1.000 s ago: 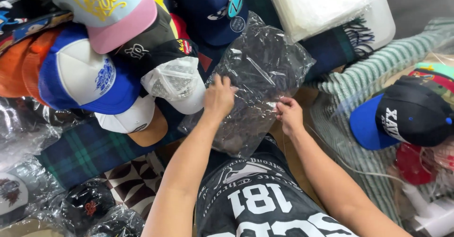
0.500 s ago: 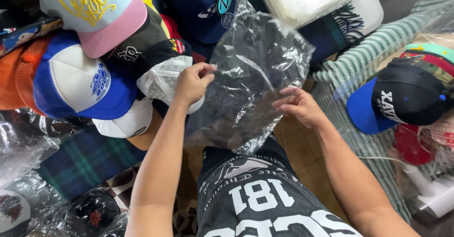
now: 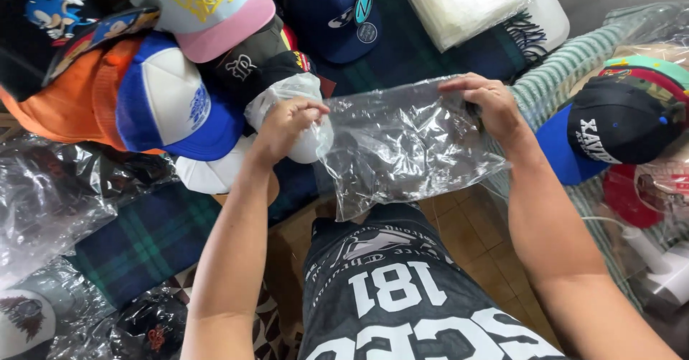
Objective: Unbagging, inspecting, and re-packaging various baseball caps in a storage area.
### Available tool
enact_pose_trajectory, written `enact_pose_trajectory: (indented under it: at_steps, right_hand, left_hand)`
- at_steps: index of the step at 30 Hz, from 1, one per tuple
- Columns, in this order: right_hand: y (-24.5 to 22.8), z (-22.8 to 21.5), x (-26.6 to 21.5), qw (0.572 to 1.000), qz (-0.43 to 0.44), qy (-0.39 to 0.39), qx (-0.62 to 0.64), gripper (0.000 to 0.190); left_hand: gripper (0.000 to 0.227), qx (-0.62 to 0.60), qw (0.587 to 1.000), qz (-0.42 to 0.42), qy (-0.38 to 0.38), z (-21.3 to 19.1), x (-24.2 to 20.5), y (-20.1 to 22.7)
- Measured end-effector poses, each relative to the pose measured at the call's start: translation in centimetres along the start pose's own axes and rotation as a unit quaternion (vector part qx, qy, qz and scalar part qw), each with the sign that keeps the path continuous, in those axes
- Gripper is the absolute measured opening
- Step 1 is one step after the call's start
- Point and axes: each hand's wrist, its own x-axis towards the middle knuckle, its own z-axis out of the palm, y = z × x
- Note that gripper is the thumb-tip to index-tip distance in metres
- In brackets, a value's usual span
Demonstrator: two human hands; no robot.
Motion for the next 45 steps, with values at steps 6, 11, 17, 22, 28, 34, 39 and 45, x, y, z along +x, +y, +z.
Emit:
enact_pose_trajectory:
  at_steps: [6, 11, 17, 22, 28, 34, 39, 45]
  right_hand:
    - [-2.2, 3.7, -1.7, 0.996, 0.041, -0.025, -0.071, 0.109]
    - [-2.5, 3.2, -2.6, 0.992, 0.03, 0.017, -0.121, 0.083]
    - [-1.7, 1.6, -1.7, 0.984, 0.028, 0.059, -0.165, 0.047]
    - [4.7, -0.8, 3.7, 0.959, -0.066, 0.028, -0.275, 0.045]
    - [2.9, 1.3, 10.0, 0.854, -0.061, 0.011, -0.516, 0.067]
    - [4.9, 6.3, 8.6, 0.801, -0.137, 0.06, -0.579, 0.09]
    - [10.4, 6.9, 8.3, 0.846, -0.093, -0.046, -0.523, 0.113]
    - [12.3, 6.6, 9.7, 0.851, -0.065, -0.075, -0.517, 0.109]
  left_hand:
    - [0.107, 0.103, 0.989, 0.097, 0.038, 1.4, -1.6, -3.0]
    - [0.088, -0.079, 0.992, 0.093, 0.043, 1.5, -3.1, -5.9]
    - [0.052, 0.02, 0.989, 0.093, 0.116, 5.0, -1.7, -13.0]
    - [0.107, 0.193, 0.97, 0.005, 0.151, 9.7, -1.3, -9.7]
    - [0.104, 0.446, 0.879, 0.026, 0.165, 13.8, 3.0, -10.2]
    - [0.088, 0.567, 0.771, 0.112, 0.268, 16.4, 6.9, -14.2]
    - [0.108, 0.577, 0.776, 0.127, 0.22, 16.4, 9.3, -12.2]
    - [0.152, 0.548, 0.823, -0.146, 0.039, 14.4, 10.5, -10.2]
